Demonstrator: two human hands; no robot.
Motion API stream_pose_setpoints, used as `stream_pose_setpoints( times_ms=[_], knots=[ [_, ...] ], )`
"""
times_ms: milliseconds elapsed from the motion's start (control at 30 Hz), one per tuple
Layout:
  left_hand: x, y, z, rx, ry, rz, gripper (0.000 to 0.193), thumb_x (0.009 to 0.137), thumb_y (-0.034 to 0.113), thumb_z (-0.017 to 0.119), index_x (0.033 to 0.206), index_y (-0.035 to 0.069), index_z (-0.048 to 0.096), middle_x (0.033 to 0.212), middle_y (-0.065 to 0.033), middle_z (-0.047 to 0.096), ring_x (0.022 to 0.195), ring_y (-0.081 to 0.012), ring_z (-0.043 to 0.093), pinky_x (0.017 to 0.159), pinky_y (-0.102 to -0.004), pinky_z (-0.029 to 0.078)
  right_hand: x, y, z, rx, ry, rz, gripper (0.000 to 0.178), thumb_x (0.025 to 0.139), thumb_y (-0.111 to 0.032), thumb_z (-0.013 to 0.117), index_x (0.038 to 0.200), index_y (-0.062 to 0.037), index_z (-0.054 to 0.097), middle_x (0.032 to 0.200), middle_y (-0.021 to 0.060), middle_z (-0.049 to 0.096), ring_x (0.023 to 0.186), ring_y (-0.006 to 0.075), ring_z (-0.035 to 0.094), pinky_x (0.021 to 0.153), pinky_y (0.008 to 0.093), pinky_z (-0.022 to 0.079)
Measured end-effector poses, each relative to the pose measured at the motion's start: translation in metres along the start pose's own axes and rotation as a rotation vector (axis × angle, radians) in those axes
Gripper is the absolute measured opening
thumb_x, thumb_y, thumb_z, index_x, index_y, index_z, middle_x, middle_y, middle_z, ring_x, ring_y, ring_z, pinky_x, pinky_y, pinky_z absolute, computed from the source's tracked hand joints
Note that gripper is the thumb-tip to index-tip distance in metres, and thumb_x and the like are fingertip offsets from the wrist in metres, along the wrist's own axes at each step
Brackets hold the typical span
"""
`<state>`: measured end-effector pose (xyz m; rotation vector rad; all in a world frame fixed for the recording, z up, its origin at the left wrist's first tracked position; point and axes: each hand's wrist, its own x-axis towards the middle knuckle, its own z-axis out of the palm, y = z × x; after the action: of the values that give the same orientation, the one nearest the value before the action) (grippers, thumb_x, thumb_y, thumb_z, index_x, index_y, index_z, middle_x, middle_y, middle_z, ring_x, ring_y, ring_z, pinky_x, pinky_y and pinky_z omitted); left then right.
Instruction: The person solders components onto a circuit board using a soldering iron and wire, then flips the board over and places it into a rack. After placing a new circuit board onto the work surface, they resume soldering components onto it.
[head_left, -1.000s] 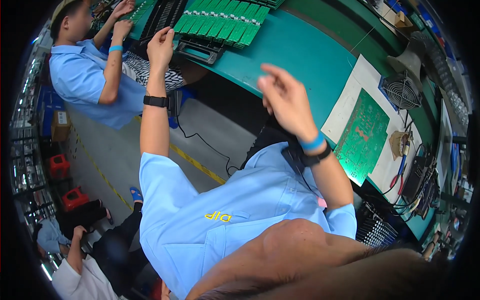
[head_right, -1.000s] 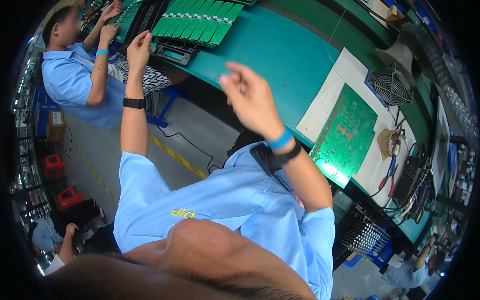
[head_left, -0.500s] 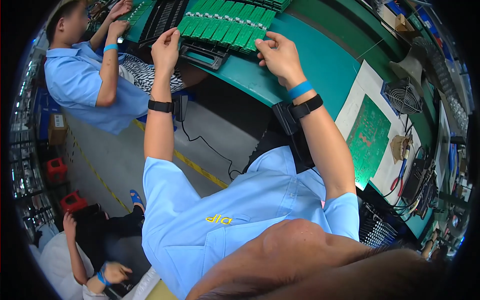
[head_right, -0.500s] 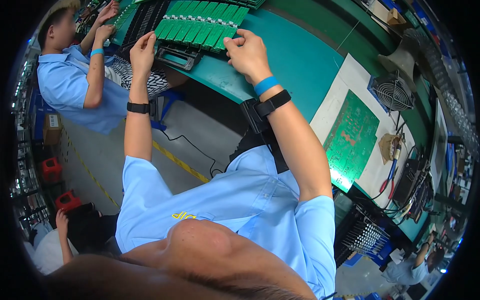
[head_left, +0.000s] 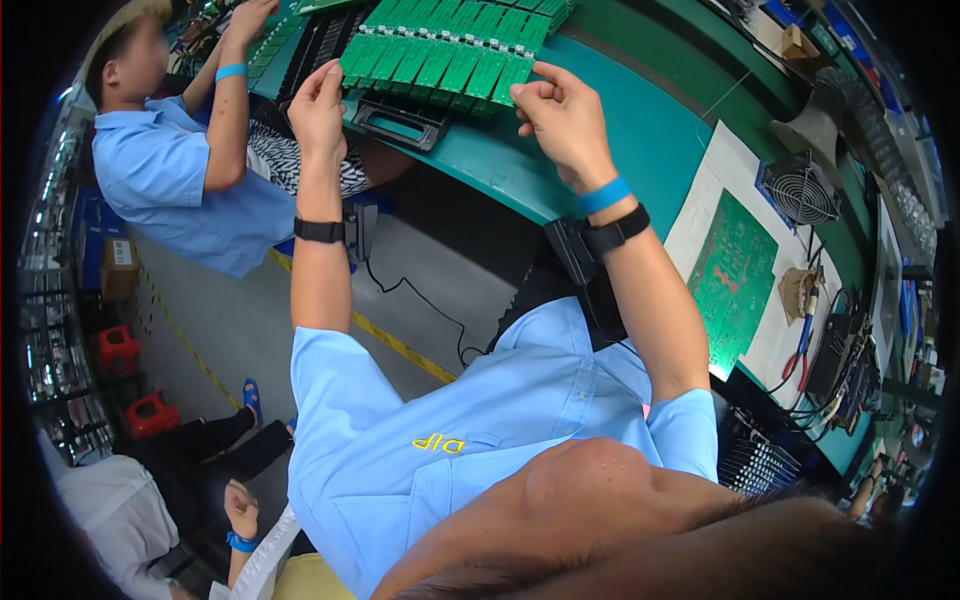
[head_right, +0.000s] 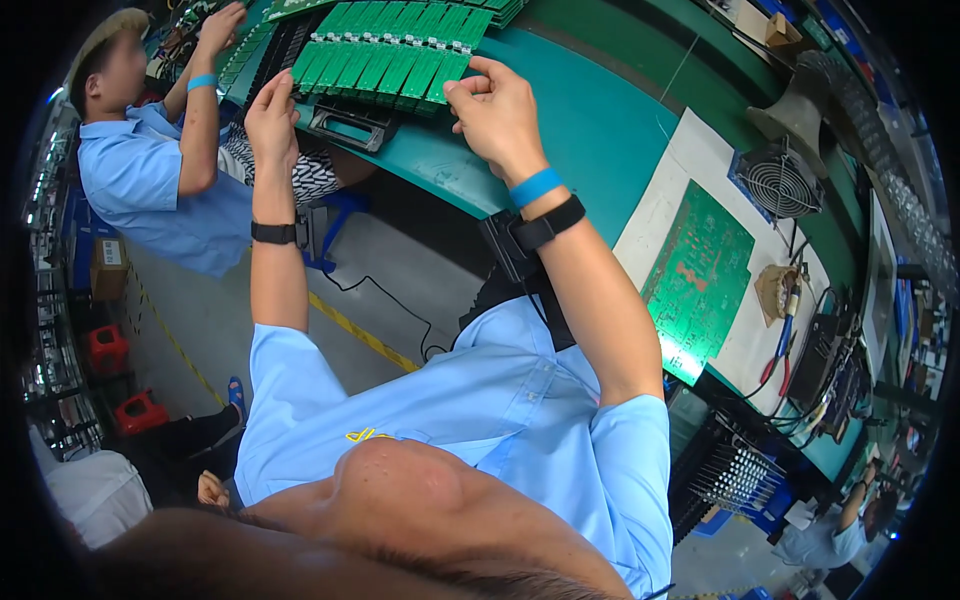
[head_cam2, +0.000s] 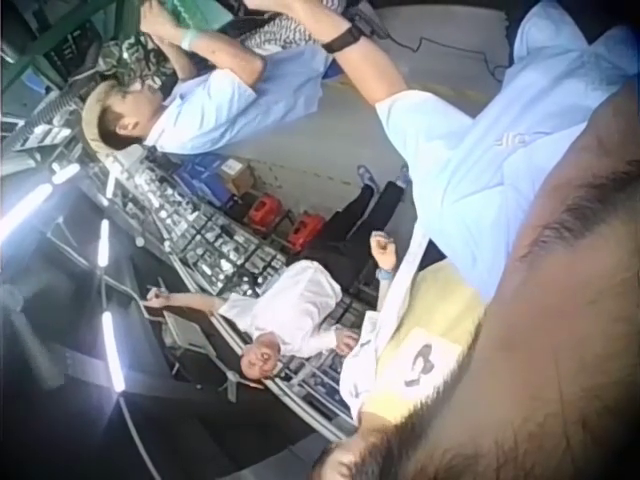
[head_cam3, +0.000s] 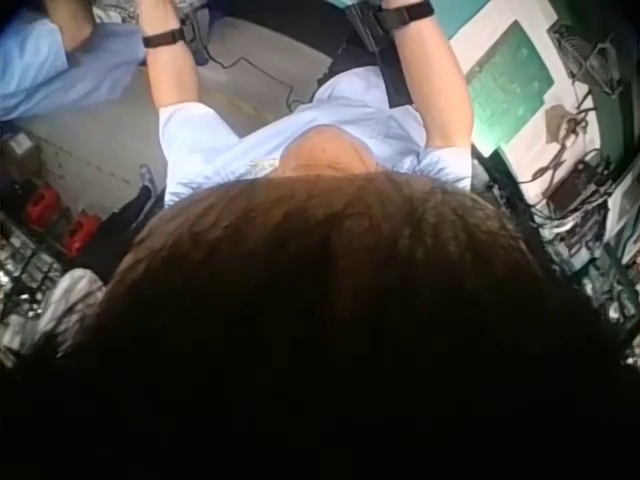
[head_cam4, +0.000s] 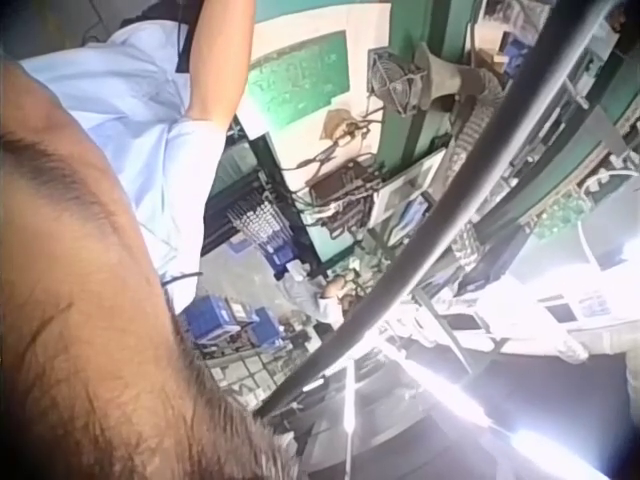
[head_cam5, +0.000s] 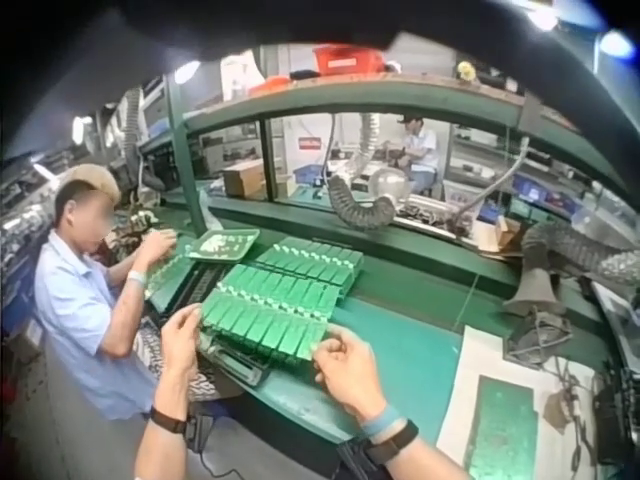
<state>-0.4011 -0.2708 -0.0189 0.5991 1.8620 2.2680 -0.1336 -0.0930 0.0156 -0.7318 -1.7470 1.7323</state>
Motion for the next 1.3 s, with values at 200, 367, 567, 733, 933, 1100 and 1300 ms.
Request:
stream_pose_setpoints(
  times_ms=[200, 367, 567, 733, 933, 1100, 1300],
  knots=[
    [-0.047, 0.037, 0.029, -0.429, -0.218, 0.042, 0.040, 0.107, 0.017, 0.065, 0.144, 0.005, 0.056, 0.115, -0.0012, 0.068, 0.097, -0.0106, 0.062, 0.077, -0.0273, 0.048, -0.064, -0.044, -0.033, 0.222, 0.014, -0.021, 0.061, 0.100, -0.010, 0.074, 0.148, 0.0112, 0.043, 0.105, 0.0151, 0.071, 0.090, 0.0230, 0.074, 0.070, 0.0305, 0.062],
    [-0.130, 0.070, 0.094, -0.555, -0.344, 0.057, 0.048, 0.112, 0.026, 0.055, 0.157, 0.016, 0.039, 0.138, -0.0060, 0.061, 0.121, -0.0189, 0.059, 0.090, -0.0395, 0.053, -0.131, -0.053, -0.069, 0.392, 0.098, -0.009, 0.058, 0.102, -0.007, 0.069, 0.148, 0.0088, 0.038, 0.106, 0.0187, 0.072, 0.090, 0.0270, 0.076, 0.072, 0.0324, 0.063],
    [-0.198, 0.068, 0.147, -0.845, -0.456, -0.013, 0.052, 0.115, 0.041, 0.043, 0.162, 0.023, 0.031, 0.153, -0.0070, 0.051, 0.138, -0.0278, 0.051, 0.110, -0.0520, 0.047, -0.202, -0.051, -0.120, 0.480, 0.191, -0.056, 0.054, 0.103, -0.004, 0.066, 0.148, 0.0073, 0.038, 0.105, 0.0182, 0.072, 0.088, 0.0261, 0.075, 0.072, 0.0324, 0.063],
    [-0.255, 0.059, 0.198, -1.044, -0.508, -0.303, 0.063, 0.111, 0.060, 0.038, 0.162, 0.022, 0.037, 0.157, -0.0049, 0.049, 0.143, -0.0282, 0.048, 0.114, -0.0502, 0.046, -0.245, -0.051, -0.145, 0.504, 0.248, -0.090, 0.052, 0.103, -0.002, 0.064, 0.148, 0.0064, 0.039, 0.103, 0.0179, 0.073, 0.086, 0.0249, 0.075, 0.071, 0.0328, 0.063],
    [-0.299, 0.033, 0.228, -1.450, -0.788, -0.538, 0.083, 0.104, 0.078, 0.028, 0.159, 0.018, 0.044, 0.158, -0.0054, 0.050, 0.142, -0.0290, 0.051, 0.114, -0.0488, 0.047, -0.288, -0.036, -0.162, 0.520, 0.300, -0.043, 0.052, 0.103, -0.001, 0.064, 0.148, 0.0054, 0.038, 0.102, 0.0179, 0.073, 0.082, 0.0253, 0.076, 0.069, 0.0329, 0.063],
    [-0.320, 0.024, 0.233, -1.440, -0.828, -0.539, 0.090, 0.102, 0.081, 0.025, 0.160, 0.015, 0.044, 0.158, -0.0078, 0.051, 0.138, -0.0315, 0.055, 0.115, -0.0508, 0.047, -0.306, -0.026, -0.166, 0.490, 0.319, 0.053, 0.054, 0.103, -0.001, 0.064, 0.148, 0.0042, 0.035, 0.099, 0.0174, 0.074, 0.082, 0.0259, 0.076, 0.068, 0.0326, 0.063],
    [-0.329, 0.016, 0.229, -1.367, -0.772, -0.631, 0.089, 0.103, 0.079, 0.026, 0.160, 0.014, 0.043, 0.159, -0.0101, 0.050, 0.140, -0.0337, 0.054, 0.116, -0.0520, 0.046, -0.313, -0.011, -0.163, 0.467, 0.282, 0.101, 0.049, 0.104, -0.006, 0.066, 0.145, 0.0028, 0.041, 0.098, 0.0159, 0.076, 0.080, 0.0240, 0.076, 0.066, 0.0319, 0.062]
  ],
)
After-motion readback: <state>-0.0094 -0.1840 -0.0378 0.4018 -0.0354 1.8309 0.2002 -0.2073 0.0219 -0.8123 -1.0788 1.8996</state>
